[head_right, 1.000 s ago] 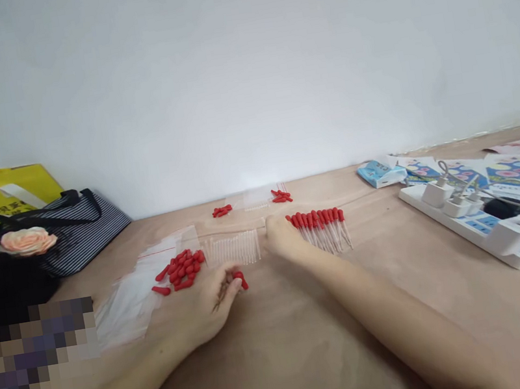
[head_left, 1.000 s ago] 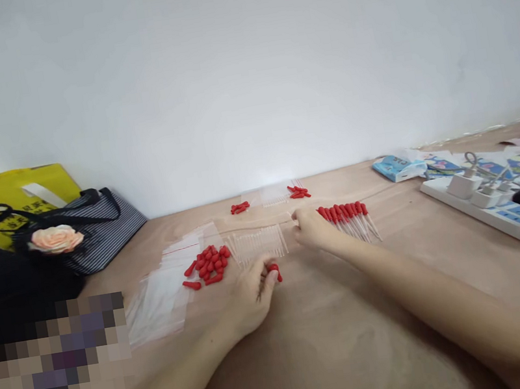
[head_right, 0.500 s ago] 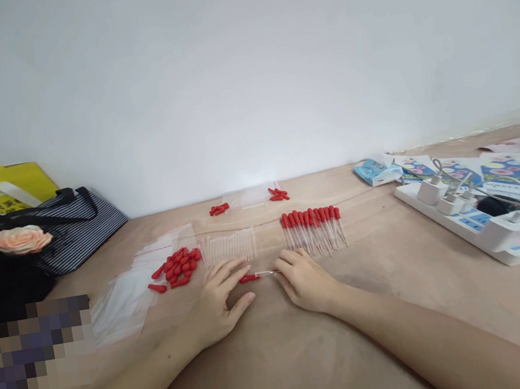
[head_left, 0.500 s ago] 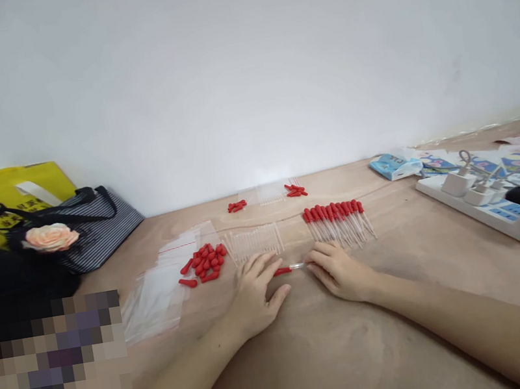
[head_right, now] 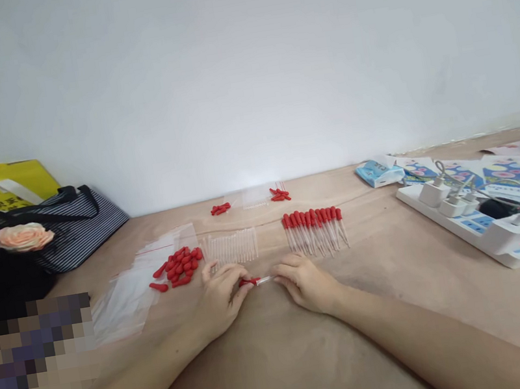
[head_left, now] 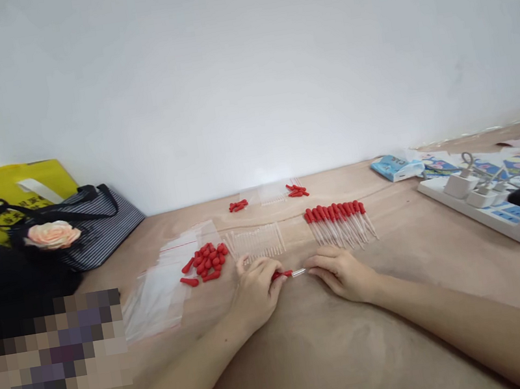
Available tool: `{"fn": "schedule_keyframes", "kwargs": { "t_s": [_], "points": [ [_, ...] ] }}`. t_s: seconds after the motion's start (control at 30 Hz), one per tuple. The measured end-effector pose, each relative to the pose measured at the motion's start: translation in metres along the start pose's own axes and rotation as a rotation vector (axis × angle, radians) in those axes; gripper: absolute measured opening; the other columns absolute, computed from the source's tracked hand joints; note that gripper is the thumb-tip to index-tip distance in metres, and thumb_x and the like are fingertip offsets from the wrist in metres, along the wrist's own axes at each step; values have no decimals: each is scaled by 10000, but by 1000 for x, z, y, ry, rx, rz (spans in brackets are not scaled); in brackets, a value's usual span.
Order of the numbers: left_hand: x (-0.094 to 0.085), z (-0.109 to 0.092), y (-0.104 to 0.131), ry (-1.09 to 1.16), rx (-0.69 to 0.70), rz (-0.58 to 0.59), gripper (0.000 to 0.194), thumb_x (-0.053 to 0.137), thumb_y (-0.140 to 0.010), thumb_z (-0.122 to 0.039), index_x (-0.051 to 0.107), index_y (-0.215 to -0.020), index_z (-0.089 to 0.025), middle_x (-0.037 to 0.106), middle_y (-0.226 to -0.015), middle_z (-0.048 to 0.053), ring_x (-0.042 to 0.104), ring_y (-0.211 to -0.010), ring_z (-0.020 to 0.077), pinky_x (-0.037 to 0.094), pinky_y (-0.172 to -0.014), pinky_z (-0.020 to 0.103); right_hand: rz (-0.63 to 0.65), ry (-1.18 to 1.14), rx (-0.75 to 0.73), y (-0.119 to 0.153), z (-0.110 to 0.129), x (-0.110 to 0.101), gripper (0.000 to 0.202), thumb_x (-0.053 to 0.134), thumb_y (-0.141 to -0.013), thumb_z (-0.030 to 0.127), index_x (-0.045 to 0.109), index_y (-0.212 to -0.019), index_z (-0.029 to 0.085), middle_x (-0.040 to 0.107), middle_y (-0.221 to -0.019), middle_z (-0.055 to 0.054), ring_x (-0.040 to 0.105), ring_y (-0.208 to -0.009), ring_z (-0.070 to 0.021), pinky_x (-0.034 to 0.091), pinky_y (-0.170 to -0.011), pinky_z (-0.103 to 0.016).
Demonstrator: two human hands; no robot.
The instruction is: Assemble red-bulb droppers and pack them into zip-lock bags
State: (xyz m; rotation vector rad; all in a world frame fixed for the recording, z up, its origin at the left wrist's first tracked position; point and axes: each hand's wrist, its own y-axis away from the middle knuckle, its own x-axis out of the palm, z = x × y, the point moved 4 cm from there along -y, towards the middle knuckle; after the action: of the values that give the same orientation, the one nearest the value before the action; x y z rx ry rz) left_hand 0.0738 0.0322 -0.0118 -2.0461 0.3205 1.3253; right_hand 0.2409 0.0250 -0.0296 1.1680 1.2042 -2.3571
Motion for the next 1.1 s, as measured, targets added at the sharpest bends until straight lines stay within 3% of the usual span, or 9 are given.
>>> {"fn": "schedule_keyframes", "kwargs": {
  "t_s": [0.17, 0.23, 0.4, 0.5, 0.73, 0.93, 1.1],
  "points": [
    [-1, 7, 4, -6, 10, -81, 245, 355, -849, -137, 513, -1022, -208, 639, -938, 47, 573, -890, 178, 249, -926, 452, -95, 38, -21, 1, -3, 1, 291, 367, -866, 144, 535, -1100, 184, 607, -777, -53, 543, -731, -154, 422, -703, -308],
    [0, 9, 5, -6, 11, -72, 284, 308, -853, -113, 518, -1023, -199, 633, -949, 56, 579, -880, 174, 253, -928, 465, -123, 90, 7, 2, -5, 1, 298, 367, -861, 137, 545, -1096, 182, 612, -764, -55, 539, -719, -159, 405, -712, -331],
    [-2, 7, 4, -13, 12, -75, 208, 357, -871, -153, 552, -918, -210, 675, -893, 10, 599, -931, 198, -14, -989, 567, -107, 176, 76, -2, -1, 0, 241, 428, -839, 162, 606, -1000, 184, 613, -726, -52, 510, -721, -167, 362, -733, -343],
    [-4, 4, 4, -21, 55, -111, 166, 419, -860, -180, 572, -910, -223, 692, -882, -15, 583, -995, 222, -83, -985, 567, -99, 193, 61, -6, 6, -1, 195, 459, -828, 184, 629, -923, 193, 602, -696, -39, 498, -713, -159, 340, -757, -342],
    [-2, 8, 4, 40, 15, -104, 166, 428, -856, -218, 589, -896, -213, 693, -864, -3, 606, -936, 207, -1, -1001, 558, -90, 155, -9, -11, 15, 2, 182, 452, -830, 184, 602, -932, 195, 610, -694, -6, 521, -663, -123, 288, -831, -356],
    [-2, 14, 3, 182, -49, -40, 198, 408, -863, -279, 570, -785, -196, 673, -825, 6, 613, -790, 164, 174, -963, 530, -57, 93, -47, -13, 16, 5, 203, 418, -846, 175, 590, -954, 186, 604, -662, 11, 524, -604, -97, 261, -844, -348],
    [-6, 6, 5, 113, 61, -27, 161, 422, -857, -236, 559, -782, -198, 662, -765, -17, 607, -744, 135, 54, -1007, 520, 10, 154, -111, -14, 17, 2, 233, 399, -832, 134, 605, -923, 193, 605, -693, 8, 494, -594, -95, 233, -783, -332]
  ]
}}
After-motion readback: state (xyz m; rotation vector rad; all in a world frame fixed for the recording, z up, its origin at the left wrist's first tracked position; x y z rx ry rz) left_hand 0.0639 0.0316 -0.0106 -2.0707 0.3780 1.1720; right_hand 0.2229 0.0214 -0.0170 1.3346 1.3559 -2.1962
